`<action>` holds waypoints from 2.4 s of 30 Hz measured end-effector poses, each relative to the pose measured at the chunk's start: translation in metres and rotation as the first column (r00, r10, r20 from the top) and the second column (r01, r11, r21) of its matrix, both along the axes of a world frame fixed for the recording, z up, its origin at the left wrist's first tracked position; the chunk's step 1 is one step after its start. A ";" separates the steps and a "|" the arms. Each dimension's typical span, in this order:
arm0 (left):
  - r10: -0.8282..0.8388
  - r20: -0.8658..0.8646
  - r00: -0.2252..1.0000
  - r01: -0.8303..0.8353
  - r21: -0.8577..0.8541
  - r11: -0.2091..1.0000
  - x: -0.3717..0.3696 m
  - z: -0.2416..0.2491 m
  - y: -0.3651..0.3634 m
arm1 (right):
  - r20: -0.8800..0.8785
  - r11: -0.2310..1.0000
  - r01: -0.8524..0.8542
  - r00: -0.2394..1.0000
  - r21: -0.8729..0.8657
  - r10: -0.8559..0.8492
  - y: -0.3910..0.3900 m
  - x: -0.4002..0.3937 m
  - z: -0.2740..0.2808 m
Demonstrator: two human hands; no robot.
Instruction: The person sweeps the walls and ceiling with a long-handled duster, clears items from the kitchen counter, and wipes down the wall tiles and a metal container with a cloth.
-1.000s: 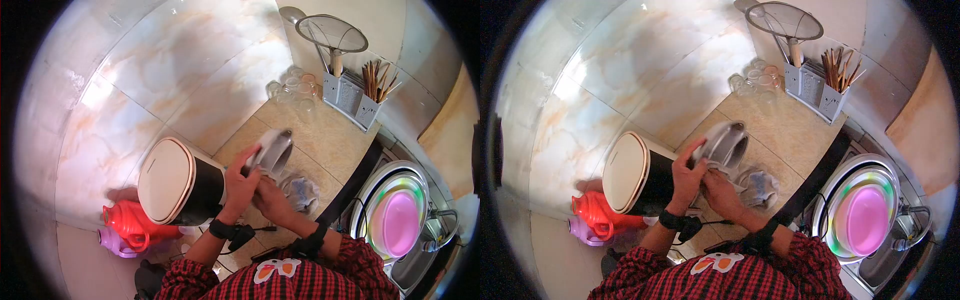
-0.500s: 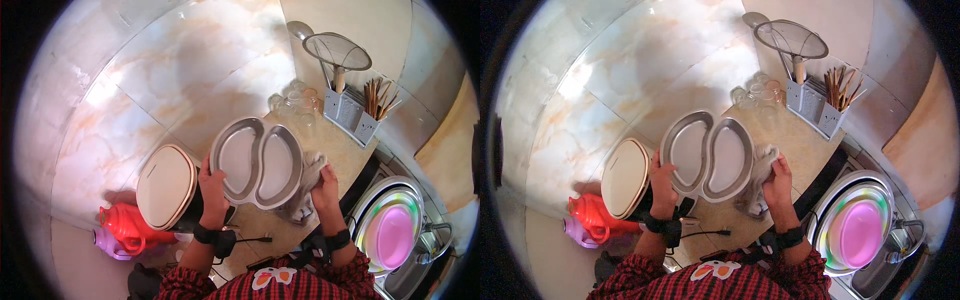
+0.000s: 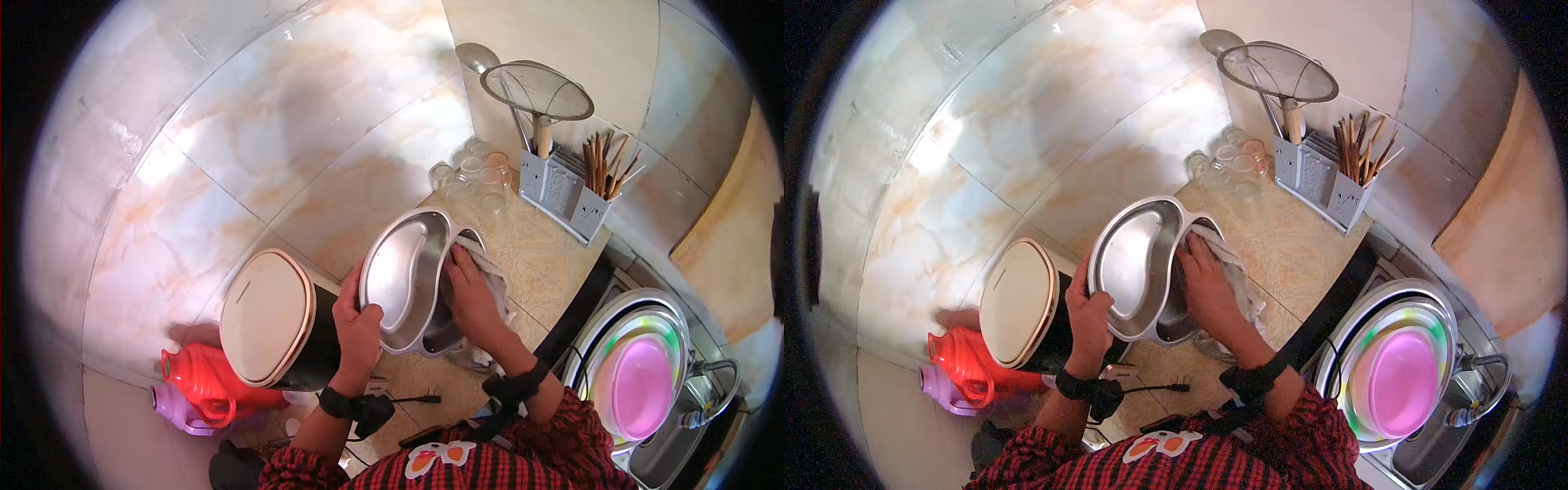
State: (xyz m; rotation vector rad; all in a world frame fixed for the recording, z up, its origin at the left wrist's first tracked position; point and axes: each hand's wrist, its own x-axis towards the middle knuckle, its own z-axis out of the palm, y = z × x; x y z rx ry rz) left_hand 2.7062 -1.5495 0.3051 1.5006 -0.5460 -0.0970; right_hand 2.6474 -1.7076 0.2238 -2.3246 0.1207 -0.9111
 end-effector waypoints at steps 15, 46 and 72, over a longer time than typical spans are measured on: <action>0.029 -0.108 0.994 -0.051 -0.203 0.978 0.009 0.009 -0.015 | 0.027 0.793 -0.250 0.959 0.556 0.284 0.046 -0.030 0.000; 0.118 0.353 0.928 -0.139 0.036 0.990 -0.007 0.016 -0.028 | 0.621 -0.033 -0.620 0.781 0.784 0.070 -0.006 -0.038 0.063; 0.345 0.062 0.936 -0.274 -0.485 0.830 0.026 0.033 -0.016 | 0.422 -0.329 -0.446 0.895 0.833 -0.144 -0.002 -0.043 0.015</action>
